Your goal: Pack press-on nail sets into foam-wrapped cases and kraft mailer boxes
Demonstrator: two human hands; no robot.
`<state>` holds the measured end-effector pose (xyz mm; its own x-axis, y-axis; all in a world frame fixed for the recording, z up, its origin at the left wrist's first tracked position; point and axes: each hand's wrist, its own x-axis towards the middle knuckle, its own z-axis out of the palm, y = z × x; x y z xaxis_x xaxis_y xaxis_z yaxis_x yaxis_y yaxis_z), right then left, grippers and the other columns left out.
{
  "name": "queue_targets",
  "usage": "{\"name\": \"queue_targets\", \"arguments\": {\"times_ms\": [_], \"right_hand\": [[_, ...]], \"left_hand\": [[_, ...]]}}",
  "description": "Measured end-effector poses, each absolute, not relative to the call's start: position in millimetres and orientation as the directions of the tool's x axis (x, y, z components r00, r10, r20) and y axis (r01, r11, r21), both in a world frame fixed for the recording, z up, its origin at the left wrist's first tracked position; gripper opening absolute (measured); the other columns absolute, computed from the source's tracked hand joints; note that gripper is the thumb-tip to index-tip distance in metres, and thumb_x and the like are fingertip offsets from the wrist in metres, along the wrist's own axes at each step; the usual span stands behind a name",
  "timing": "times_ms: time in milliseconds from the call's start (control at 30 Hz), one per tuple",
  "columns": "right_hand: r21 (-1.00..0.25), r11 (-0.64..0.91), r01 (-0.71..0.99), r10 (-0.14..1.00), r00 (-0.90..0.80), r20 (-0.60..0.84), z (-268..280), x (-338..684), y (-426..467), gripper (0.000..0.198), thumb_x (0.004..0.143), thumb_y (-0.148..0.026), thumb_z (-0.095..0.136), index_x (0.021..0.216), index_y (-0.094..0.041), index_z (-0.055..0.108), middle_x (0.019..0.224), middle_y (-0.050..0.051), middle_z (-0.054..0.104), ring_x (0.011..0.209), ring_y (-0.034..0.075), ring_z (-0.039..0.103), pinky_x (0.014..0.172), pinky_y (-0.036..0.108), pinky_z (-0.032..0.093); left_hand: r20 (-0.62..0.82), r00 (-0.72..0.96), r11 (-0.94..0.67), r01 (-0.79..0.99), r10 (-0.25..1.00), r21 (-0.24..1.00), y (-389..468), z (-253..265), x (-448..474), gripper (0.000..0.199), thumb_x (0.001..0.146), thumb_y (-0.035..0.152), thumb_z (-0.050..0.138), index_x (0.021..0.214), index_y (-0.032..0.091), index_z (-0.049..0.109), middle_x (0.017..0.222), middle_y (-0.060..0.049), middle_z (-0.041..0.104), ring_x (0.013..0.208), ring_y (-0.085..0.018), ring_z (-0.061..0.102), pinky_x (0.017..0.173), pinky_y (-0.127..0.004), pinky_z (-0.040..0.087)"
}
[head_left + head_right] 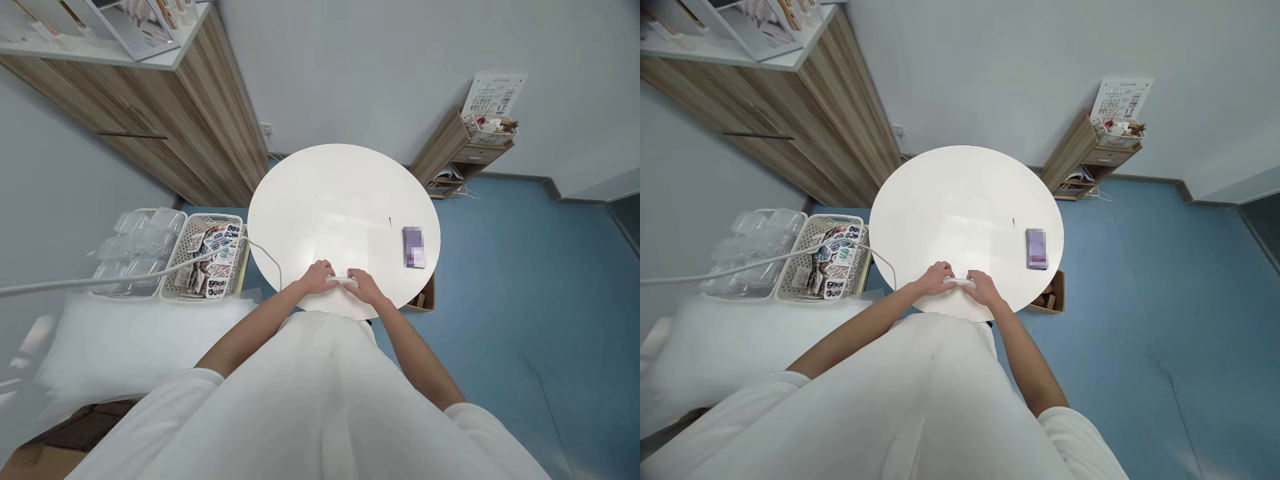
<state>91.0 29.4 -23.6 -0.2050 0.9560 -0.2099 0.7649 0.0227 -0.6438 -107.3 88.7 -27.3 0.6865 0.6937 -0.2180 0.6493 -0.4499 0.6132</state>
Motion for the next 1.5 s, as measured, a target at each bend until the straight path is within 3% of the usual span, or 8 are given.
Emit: {"name": "queue_targets", "arguments": {"times_ms": [133,367,533,700,933,1167,1333,1500], "right_hand": [[-0.715,-0.155,0.682,0.95,-0.096,-0.297,-28.0,96.0,43.4,0.025,0.077,-0.043,0.05,0.087,-0.021,0.057,0.092,0.004,0.061,0.083,0.018,0.055,0.073,0.03,0.041],[-0.785,-0.341,0.518,0.898,-0.068,-0.435,-40.2,107.8,62.7,0.026,0.073,-0.038,0.055,0.094,-0.023,0.058,0.098,0.002,0.062,0.086,0.017,0.055,0.072,0.028,0.042],[-0.776,-0.402,0.486,0.87,-0.061,-0.489,-48.4,119.2,68.1,0.022,0.076,-0.035,0.049,0.092,-0.022,0.058,0.096,0.002,0.062,0.083,0.017,0.055,0.071,0.029,0.042],[-0.736,-0.471,0.486,0.84,-0.009,-0.543,-53.4,122.6,72.9,0.02,0.078,-0.033,0.046,0.085,-0.021,0.061,0.094,0.003,0.064,0.084,0.018,0.056,0.073,0.03,0.042],[-0.602,-0.531,0.596,0.83,0.224,-0.51,-58.6,115.1,72.1,0.019,0.076,-0.031,0.048,0.089,-0.021,0.058,0.092,0.005,0.062,0.086,0.019,0.056,0.071,0.03,0.043],[-0.444,-0.287,0.849,0.95,0.31,-0.021,-52.9,99.8,53.2,0.041,0.084,-0.036,0.041,0.121,-0.019,0.043,0.126,0.015,0.044,0.119,0.03,0.037,0.094,0.048,0.028],[-0.389,0.039,0.921,0.998,-0.056,-0.032,-46.4,98.9,41.5,0.039,0.084,-0.041,0.043,0.115,-0.019,0.047,0.131,0.014,0.042,0.125,0.027,0.033,0.098,0.044,0.024],[-0.352,0.187,0.917,0.948,-0.262,-0.18,-51.4,97.3,39.4,0.048,0.074,-0.037,0.06,0.117,-0.02,0.046,0.137,0.014,0.038,0.126,0.028,0.033,0.099,0.045,0.022]], "left_hand": [[-0.323,0.665,-0.306,0.648,0.673,0.697,100.8,-26.4,-110.4,0.045,0.082,0.053,0.034,0.093,0.019,0.062,0.093,-0.007,0.061,0.085,-0.021,0.056,0.074,-0.032,0.041],[-0.382,0.559,-0.002,0.566,0.736,0.824,120.7,-41.4,-117.3,0.036,0.075,0.046,0.049,0.093,0.018,0.061,0.095,-0.005,0.064,0.083,-0.019,0.058,0.069,-0.028,0.044],[-0.553,0.368,0.322,0.528,0.747,0.786,128.7,-57.7,-121.2,0.032,0.07,0.042,0.054,0.087,0.015,0.06,0.08,-0.004,0.062,0.07,-0.015,0.056,0.058,-0.025,0.043],[-0.614,0.273,0.395,0.563,0.74,0.726,130.1,-62.6,-121.4,0.025,0.071,0.04,0.051,0.075,0.016,0.058,0.07,-0.001,0.058,0.065,-0.014,0.053,0.054,-0.023,0.04],[-0.55,0.2,0.141,0.845,0.811,0.515,129.9,-53.7,-116.9,0.02,0.074,0.034,0.048,0.062,0.018,0.052,0.063,-0.002,0.054,0.065,-0.016,0.052,0.053,-0.026,0.035],[-0.177,0.296,-0.205,0.891,0.938,0.405,114.2,-41.5,-107.8,0.031,0.074,0.022,0.048,0.104,0.017,0.049,0.109,-0.011,0.054,0.101,-0.025,0.051,0.079,-0.036,0.04],[-0.072,0.672,-0.599,0.698,0.737,0.392,101.8,-38.2,-96.0,0.038,0.073,0.024,0.05,0.11,0.019,0.049,0.13,-0.009,0.044,0.124,-0.025,0.034,0.1,-0.04,0.026],[-0.178,0.719,-0.631,0.681,0.671,0.372,97.2,-46.3,-87.8,0.053,0.069,0.033,0.057,0.118,0.018,0.044,0.133,-0.012,0.043,0.122,-0.027,0.038,0.1,-0.042,0.024]]}}
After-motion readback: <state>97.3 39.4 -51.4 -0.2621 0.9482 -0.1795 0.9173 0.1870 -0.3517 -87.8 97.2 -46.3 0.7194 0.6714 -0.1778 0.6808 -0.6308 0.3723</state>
